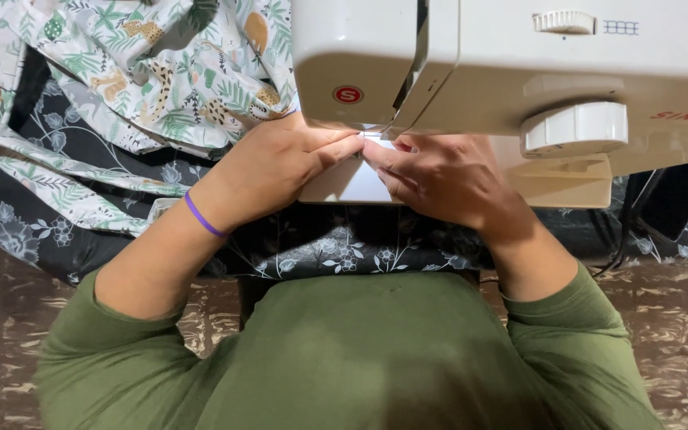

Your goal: Threading the needle of a Singer sewing machine and adjusting the machine settings in preparation for sewing.

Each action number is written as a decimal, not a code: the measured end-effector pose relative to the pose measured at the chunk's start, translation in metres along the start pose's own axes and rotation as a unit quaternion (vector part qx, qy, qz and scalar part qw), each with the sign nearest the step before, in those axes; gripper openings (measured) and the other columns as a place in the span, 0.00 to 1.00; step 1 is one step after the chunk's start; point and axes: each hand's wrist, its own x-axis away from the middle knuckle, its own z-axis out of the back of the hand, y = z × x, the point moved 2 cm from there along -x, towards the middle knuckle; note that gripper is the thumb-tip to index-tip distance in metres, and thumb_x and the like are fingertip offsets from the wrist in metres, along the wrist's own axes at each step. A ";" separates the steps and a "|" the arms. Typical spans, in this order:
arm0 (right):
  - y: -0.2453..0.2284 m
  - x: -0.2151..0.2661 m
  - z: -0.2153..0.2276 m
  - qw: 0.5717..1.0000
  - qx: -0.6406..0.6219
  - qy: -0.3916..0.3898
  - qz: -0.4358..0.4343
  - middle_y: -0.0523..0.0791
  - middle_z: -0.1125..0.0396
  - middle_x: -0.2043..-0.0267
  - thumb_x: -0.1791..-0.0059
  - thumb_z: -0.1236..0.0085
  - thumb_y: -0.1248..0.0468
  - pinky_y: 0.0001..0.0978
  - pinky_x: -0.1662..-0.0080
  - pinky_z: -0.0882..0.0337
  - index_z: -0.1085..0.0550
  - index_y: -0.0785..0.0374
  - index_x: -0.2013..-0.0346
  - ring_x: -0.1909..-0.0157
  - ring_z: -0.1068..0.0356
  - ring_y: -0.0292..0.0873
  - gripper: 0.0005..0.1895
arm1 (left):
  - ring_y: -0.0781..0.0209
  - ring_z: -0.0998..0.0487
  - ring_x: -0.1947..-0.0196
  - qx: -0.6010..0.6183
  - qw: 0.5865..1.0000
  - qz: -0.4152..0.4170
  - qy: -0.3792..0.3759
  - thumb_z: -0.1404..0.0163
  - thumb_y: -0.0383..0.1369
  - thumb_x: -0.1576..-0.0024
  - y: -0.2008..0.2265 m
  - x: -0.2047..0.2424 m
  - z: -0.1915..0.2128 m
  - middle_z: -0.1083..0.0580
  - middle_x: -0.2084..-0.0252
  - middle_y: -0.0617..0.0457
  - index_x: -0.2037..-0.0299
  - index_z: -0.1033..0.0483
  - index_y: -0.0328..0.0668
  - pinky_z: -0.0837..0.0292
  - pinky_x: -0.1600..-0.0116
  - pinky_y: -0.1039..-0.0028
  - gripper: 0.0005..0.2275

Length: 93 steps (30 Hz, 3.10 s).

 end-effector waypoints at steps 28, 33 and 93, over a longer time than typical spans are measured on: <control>-0.008 -0.008 0.020 0.993 -0.106 0.037 0.034 0.36 0.31 0.60 0.43 0.44 0.52 0.42 0.62 0.24 0.16 0.45 0.48 0.64 0.28 0.46 0.14 | 0.65 0.19 0.62 -0.024 0.999 -0.035 -0.034 0.63 0.23 0.32 0.019 -0.029 0.044 0.19 0.59 0.61 0.58 0.21 0.42 0.27 0.54 0.84 0.13; -0.008 -0.007 0.016 0.994 -0.086 0.047 0.044 0.36 0.31 0.59 0.46 0.40 0.52 0.41 0.62 0.23 0.16 0.44 0.48 0.68 0.29 0.45 0.13 | 0.52 0.18 0.64 0.002 1.000 -0.017 -0.013 0.61 0.24 0.33 0.019 -0.025 0.037 0.18 0.66 0.53 0.42 0.21 0.44 0.22 0.54 0.66 0.16; -0.003 -0.005 0.019 0.965 -0.230 -0.034 -0.117 0.39 0.24 0.60 0.54 0.28 0.52 0.45 0.59 0.25 0.16 0.48 0.48 0.59 0.23 0.48 0.20 | 0.58 0.23 0.42 0.045 0.998 0.020 -0.031 0.66 0.27 0.28 0.003 0.002 -0.003 0.22 0.36 0.65 0.27 0.28 0.56 0.29 0.41 0.74 0.22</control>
